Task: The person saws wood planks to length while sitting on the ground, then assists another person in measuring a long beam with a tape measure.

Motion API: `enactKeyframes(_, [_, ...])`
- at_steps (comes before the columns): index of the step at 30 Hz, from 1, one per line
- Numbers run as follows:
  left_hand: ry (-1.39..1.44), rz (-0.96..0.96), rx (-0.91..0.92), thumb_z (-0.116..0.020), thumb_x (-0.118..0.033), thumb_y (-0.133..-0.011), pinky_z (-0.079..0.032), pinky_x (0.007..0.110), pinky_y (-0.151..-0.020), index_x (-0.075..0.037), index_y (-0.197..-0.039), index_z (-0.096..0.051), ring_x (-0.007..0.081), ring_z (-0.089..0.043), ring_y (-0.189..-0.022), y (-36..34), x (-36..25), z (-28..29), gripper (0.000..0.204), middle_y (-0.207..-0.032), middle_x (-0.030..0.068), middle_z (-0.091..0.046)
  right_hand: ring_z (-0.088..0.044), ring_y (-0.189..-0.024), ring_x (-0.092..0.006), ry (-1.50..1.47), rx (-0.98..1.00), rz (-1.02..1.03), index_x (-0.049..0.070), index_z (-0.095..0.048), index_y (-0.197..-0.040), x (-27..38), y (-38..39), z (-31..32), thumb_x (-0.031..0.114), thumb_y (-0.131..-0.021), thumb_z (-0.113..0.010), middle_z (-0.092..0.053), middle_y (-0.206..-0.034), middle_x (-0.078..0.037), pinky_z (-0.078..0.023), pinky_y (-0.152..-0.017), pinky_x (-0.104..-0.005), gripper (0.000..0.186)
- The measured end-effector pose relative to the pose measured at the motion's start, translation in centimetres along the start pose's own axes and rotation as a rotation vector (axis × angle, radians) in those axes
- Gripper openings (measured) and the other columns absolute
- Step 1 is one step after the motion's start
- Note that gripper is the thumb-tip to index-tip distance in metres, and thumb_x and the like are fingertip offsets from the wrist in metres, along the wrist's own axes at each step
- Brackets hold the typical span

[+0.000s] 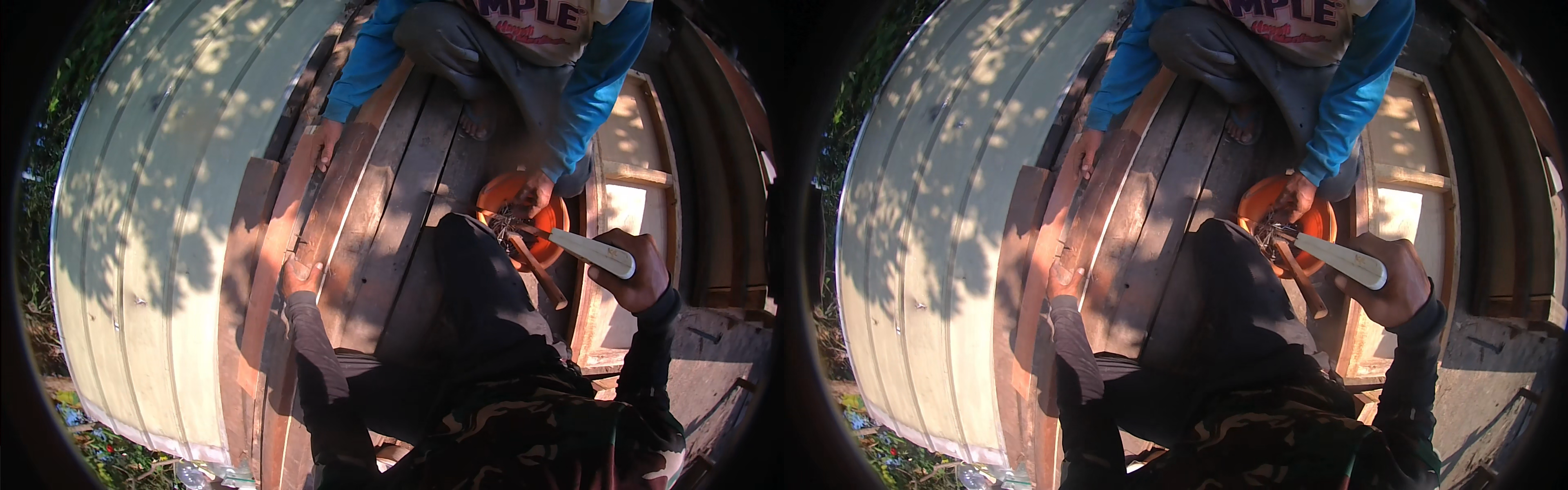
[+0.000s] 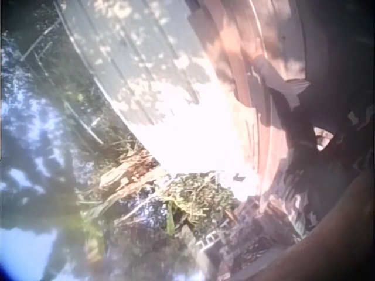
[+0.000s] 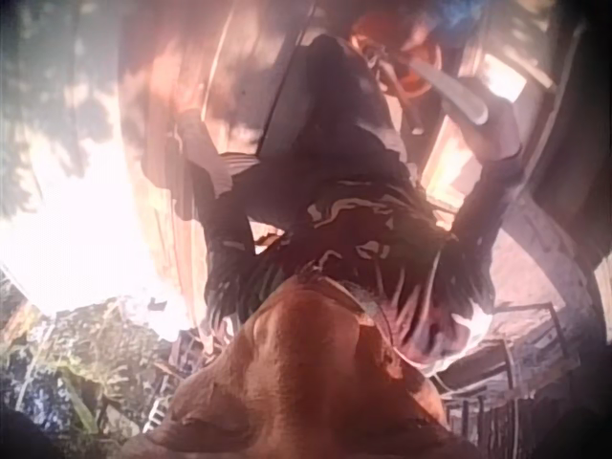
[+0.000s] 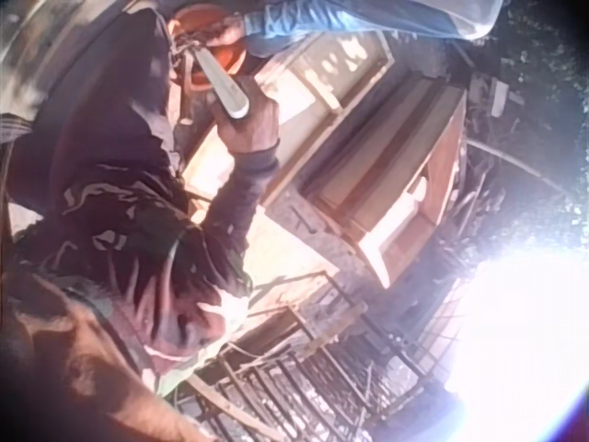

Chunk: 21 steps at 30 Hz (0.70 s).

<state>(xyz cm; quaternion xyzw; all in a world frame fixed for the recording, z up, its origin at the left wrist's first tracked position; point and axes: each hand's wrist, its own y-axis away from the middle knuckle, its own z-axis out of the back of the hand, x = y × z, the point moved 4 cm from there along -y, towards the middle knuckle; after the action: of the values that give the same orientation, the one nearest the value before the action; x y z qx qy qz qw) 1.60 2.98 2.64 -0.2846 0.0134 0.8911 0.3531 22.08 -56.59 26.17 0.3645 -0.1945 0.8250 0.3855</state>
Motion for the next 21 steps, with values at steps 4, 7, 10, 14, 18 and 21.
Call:
enactKeyframes(4, [0.075, -0.047, -0.011, -0.089, -0.034, -0.065, -0.043, 0.042, -0.103, -0.002, -0.128, -0.058, 0.0351, -0.057, -0.119, -1.4, 1.3, -0.7, 0.077, -0.126, 0.0218, -0.061, -0.07, -0.075, -0.0339, -0.019, -0.021, 0.029, -0.003, -0.069, -0.097, -0.9, 0.2, 0.0, 0.013, -0.074, -0.075, -0.07, -0.086, -0.017, -0.055, -0.071, -0.0383, 0.029])
enactKeyframes(7, [0.052, -0.084, -0.048, -0.091, -0.033, -0.062, -0.045, 0.043, -0.1, -0.003, -0.123, -0.061, 0.0351, -0.059, -0.116, -1.7, 1.9, -1.4, 0.075, -0.121, 0.0211, -0.064, -0.071, -0.074, -0.0331, -0.016, -0.041, 0.016, -0.002, -0.069, -0.095, -0.8, 0.3, -0.4, 0.018, -0.075, -0.074, -0.07, -0.084, -0.017, -0.055, -0.072, -0.0376, 0.029])
enactKeyframes(10, [0.014, -0.1, -0.065, -0.091, -0.034, -0.061, -0.046, 0.044, -0.098, -0.003, -0.121, -0.063, 0.0362, -0.06, -0.112, -1.8, 1.4, -1.4, 0.074, -0.117, 0.0212, -0.065, -0.071, -0.075, -0.033, -0.012, -0.042, -0.015, -0.002, -0.069, -0.094, -1.1, 0.6, -0.3, 0.02, -0.076, -0.074, -0.07, -0.084, -0.018, -0.055, -0.073, -0.0375, 0.029])
enactKeyframes(14, [0.029, -0.079, -0.058, -0.091, -0.035, -0.06, -0.048, 0.045, -0.094, -0.003, -0.119, -0.064, 0.0381, -0.061, -0.107, -1.7, 1.2, -1.1, 0.072, -0.112, 0.0213, -0.066, -0.072, -0.075, -0.0328, 0.015, -0.025, -0.007, -0.003, -0.069, -0.098, -1.2, 0.8, -0.4, 0.013, -0.072, -0.075, -0.071, -0.086, -0.018, -0.056, -0.072, -0.0376, 0.031])
enactKeyframes(18, [0.021, -0.097, -0.058, -0.091, -0.035, -0.06, -0.048, 0.046, -0.093, -0.004, -0.119, -0.064, 0.0386, -0.061, -0.106, -1.7, 1.1, -1.0, 0.072, -0.111, 0.0211, -0.067, -0.071, -0.075, -0.033, -0.004, -0.034, -0.019, -0.003, -0.069, -0.098, -1.4, 0.9, -0.3, 0.012, -0.073, -0.074, -0.07, -0.086, -0.018, -0.056, -0.072, -0.0378, 0.03])
enactKeyframes(21, [0.005, -0.105, -0.063, -0.091, -0.035, -0.06, -0.047, 0.047, -0.094, -0.003, -0.119, -0.064, 0.0389, -0.061, -0.106, -1.7, 1.2, -0.8, 0.073, -0.111, 0.0213, -0.066, -0.071, -0.074, -0.0332, 0.002, -0.038, 0.0, -0.003, -0.069, -0.097, -1.5, 0.9, -0.3, 0.013, -0.073, -0.075, -0.07, -0.086, -0.018, -0.056, -0.072, -0.0378, 0.03])
